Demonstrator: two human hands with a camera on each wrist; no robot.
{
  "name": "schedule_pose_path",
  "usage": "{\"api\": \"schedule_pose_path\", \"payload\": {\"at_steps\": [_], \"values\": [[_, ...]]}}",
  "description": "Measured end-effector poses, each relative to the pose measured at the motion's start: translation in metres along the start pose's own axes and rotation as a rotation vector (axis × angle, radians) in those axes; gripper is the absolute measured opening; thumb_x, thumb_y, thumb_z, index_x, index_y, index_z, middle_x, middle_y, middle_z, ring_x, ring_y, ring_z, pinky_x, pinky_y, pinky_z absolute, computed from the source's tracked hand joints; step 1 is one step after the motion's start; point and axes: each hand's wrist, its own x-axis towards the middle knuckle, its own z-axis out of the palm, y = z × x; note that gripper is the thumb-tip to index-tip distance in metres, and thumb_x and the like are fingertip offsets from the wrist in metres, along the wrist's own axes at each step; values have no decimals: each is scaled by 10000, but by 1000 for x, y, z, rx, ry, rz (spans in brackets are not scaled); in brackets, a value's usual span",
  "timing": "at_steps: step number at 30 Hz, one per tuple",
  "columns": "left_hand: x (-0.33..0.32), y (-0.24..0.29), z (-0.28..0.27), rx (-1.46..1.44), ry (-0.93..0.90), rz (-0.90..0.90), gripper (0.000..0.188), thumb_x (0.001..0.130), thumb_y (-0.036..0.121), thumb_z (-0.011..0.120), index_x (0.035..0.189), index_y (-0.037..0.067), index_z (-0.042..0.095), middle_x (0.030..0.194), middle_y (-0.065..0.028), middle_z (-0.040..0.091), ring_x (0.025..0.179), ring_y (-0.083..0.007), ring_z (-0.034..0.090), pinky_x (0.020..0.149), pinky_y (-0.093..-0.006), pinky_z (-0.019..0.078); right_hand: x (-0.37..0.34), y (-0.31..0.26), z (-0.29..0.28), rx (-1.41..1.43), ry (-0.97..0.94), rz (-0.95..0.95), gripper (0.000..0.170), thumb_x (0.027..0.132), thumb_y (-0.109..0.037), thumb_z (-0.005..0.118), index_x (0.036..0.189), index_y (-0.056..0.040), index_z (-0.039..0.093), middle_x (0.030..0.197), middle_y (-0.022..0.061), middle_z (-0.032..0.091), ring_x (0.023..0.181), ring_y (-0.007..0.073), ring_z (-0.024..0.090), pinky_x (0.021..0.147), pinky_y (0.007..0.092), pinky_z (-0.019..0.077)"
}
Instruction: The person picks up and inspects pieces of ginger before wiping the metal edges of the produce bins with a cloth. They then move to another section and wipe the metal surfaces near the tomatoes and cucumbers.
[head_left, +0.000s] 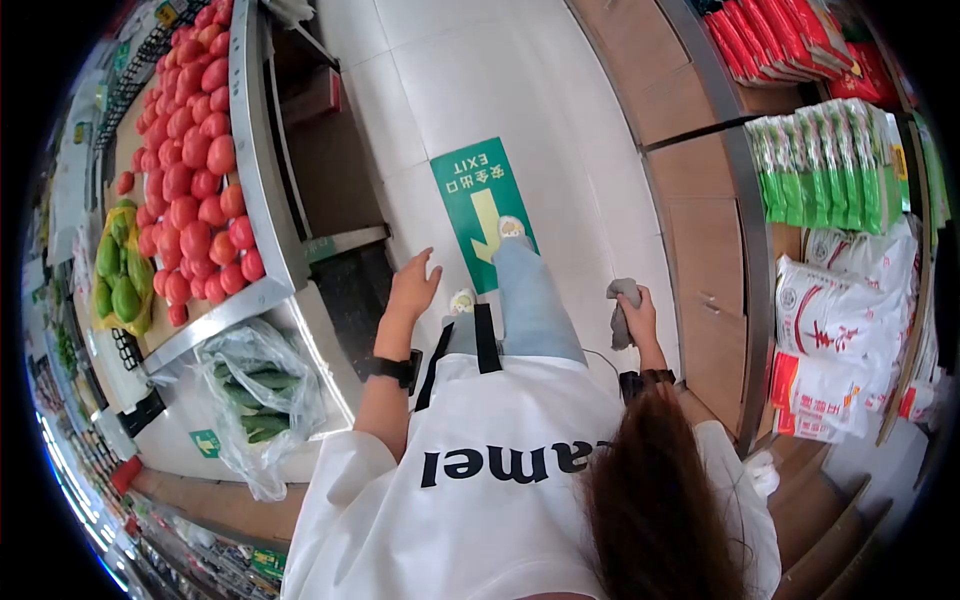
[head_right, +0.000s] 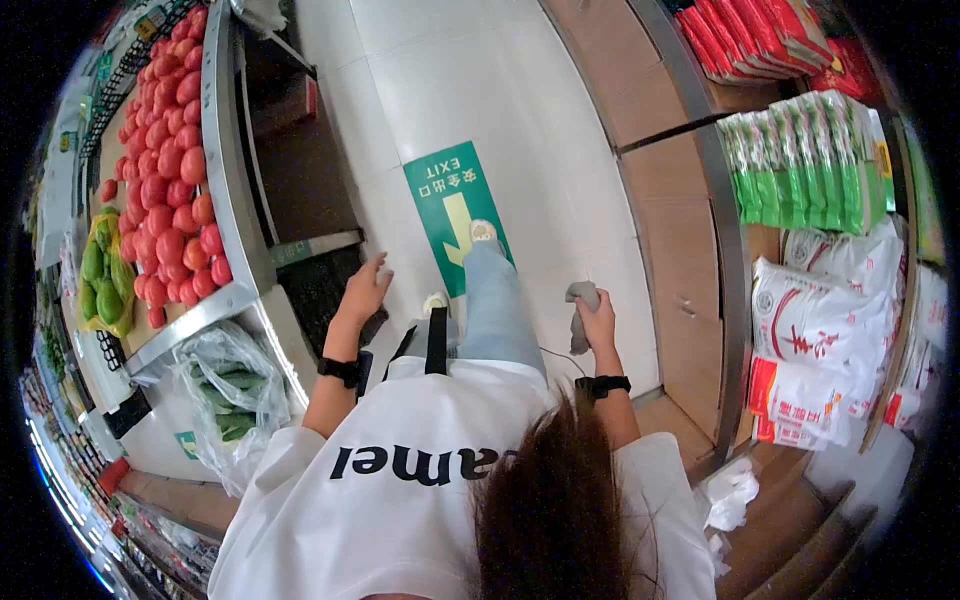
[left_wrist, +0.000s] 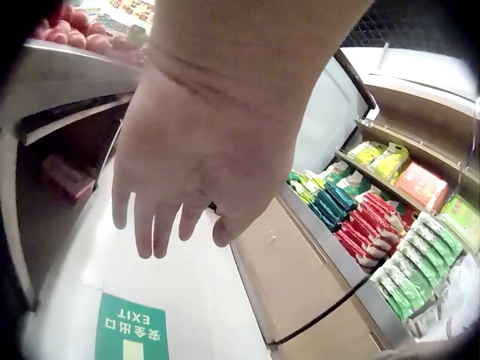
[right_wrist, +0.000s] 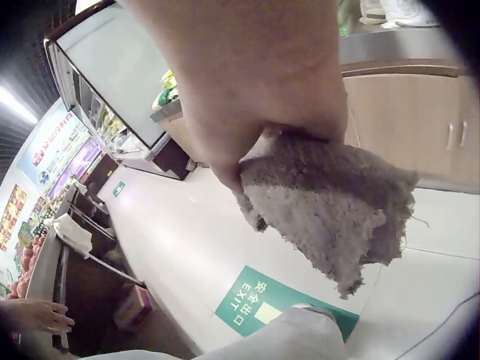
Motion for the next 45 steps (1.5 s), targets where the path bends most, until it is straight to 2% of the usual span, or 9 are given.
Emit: {"api": "schedule_pose_path", "payload": {"at_steps": [6, 15, 16, 21, 26, 30, 38, 41, 45], "values": [[-62, -60, 33, 184, -185, -12, 484, 859, 349, 496, 1247, 61, 471, 1149, -196, 563, 1051, -364, 537, 905, -451, 410, -92, 22, 18, 7, -11, -37, 443, 784, -244, 666, 1113, 3, 502, 1018, 182, 602, 945, 259, 581, 836, 342, 447], [-139, -79, 57, 178, -103, -16, 467, 857, 338, 503, 1232, 60, 486, 1113, -193, 582, 1031, -356, 547, 899, -453, 404, -146, 39, 28, -4, -28, -157, 449, 781, -263, 676, 1122, -26, 505, 1006, 167, 608, 930, 248, 586, 816, 341, 453], [-145, -80, 60, 180, -100, -22, 467, 857, 338, 503, 1232, 60, 486, 1113, -193, 582, 1031, -356, 547, 899, -453, 404, -149, 44, 30, -6, -44, -154, 469, 777, -254, 670, 1131, 1, 499, 1032, 209, 596, 963, 312, 583, 839, 368, 451], [-197, -81, 89, 193, -42, -5, 462, 858, 330, 514, 1232, 61, 488, 1093, -196, 590, 1024, -350, 551, 894, -446, 410, -154, 89, 45, -51, -119, -203, 453, 792, -247, 666, 1134, -4, 495, 1007, 182, 602, 928, 260, 586, 817, 344, 455], [-240, -65, 99, 264, -359, -188, 507, 885, 371, 480, 1298, 80, 430, 1233, -197, 516, 1141, -349, 486, 959, -441, 380, -183, 134, 44, -39, -103, -125, 484, 780, -250, 674, 1152, -3, 487, 1016, 196, 593, 934, 277, 582, 820, 348, 456], [-250, -77, 100, 366, -402, -194, 516, 875, 383, 464, 1298, 90, 429, 1192, -177, 544, 1071, -354, 532, 924, -470, 389, -209, 154, 45, -60, -58, -106, 490, 776, -246, 675, 1154, -4, 480, 1013, 192, 595, 939, 274, 582, 809, 351, 460], [-257, -116, 71, 361, -210, 182, 479, 877, 352, 476, 1270, 78, 454, 1177, -164, 555, 1048, -328, 546, 912, -462, 395, -265, 155, 90, 19, 87, -57, 480, 792, -266, 658, 1155, -8, 478, 1004, 185, 600, 922, 259, 581, 797, 346, 461], [-271, -132, 38, 186, -234, 281, 462, 862, 299, 521, 1248, 49, 470, 1176, -199, 549, 1068, -363, 527, 928, -414, 410, -302, 139, 129, 92, 127, -50, 468, 807, -280, 641, 1152, -8, 480, 999, 180, 600, 910, 251, 580, 795, 336, 459], [-294, -183, 4, 174, -262, 387, 429, 857, 304, 515, 1212, 63, 492, 1102, -180, 580, 1001, -367, 551, 873, -443, 422, -389, 101, 178, 167, 137, 38, 476, 811, -270, 634, 1163, 9, 477, 1052, 197, 585, 960, 289, 571, 843, 362, 438]]}}
